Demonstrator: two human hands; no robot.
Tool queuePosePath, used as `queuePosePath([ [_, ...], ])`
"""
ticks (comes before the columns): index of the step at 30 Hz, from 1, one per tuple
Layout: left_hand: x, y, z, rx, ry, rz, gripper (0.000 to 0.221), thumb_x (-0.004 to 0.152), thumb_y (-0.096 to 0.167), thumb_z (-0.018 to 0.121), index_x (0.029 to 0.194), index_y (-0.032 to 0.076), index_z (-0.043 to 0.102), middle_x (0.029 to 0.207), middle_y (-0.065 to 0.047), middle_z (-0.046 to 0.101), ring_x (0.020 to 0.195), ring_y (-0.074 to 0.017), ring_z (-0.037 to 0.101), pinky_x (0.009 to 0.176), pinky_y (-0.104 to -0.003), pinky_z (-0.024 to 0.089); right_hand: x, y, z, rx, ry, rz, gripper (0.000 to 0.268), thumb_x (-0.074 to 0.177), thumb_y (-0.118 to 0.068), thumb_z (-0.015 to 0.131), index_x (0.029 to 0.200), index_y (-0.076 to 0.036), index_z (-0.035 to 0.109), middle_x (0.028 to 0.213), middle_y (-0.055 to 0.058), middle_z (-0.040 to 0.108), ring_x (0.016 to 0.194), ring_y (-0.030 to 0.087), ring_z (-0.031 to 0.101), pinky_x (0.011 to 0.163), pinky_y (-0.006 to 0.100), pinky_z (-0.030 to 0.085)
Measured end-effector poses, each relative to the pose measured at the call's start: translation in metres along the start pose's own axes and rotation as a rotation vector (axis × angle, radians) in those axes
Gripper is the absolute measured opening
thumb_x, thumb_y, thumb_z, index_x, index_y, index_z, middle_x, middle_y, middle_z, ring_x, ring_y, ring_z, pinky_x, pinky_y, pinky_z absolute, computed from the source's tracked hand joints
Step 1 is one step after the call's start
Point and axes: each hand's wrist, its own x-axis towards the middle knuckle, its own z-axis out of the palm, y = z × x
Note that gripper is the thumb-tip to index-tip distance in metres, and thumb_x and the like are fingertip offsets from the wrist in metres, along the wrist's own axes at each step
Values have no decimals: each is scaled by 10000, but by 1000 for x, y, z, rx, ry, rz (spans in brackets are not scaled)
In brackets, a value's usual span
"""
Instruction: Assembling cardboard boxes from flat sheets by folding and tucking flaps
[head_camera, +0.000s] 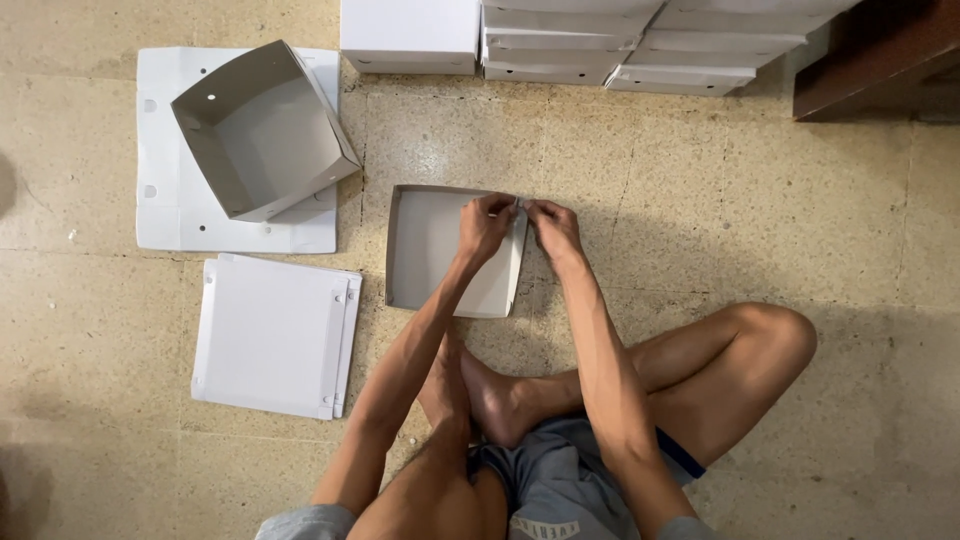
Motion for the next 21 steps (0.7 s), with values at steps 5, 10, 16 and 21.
queuePosePath([
  [5,-1,1,-4,-63,-20,-7,184,864,146,730,1036,120,791,900,-122,770,898,-326,735,775,-405,610,-3,-2,6,139,40,29,162,847,-279,748,906,-132,785,602,13,566,489,69,478,428,197,375],
  [10,-6,7,-8,-50,-22,-34,180,859,170,746,1031,142,790,902,-108,771,899,-313,737,779,-402,615,1,4,10,125,53,15,144,837,-290,765,878,-155,793,591,10,572,495,73,488,421,201,374],
  [16,-11,13,-10,-56,-9,-74,172,879,169,738,1036,131,796,919,-122,772,949,-341,724,812,-448,601,1,9,12,39,76,-28,190,816,-343,788,920,-184,807,835,52,746,796,124,638,659,285,514],
  [21,-13,14,-15,-58,-9,-107,180,865,219,756,1022,141,799,931,-111,772,971,-328,723,833,-427,591,0,9,16,24,77,-66,189,814,-355,791,909,-192,807,876,35,759,875,130,664,765,298,523],
])
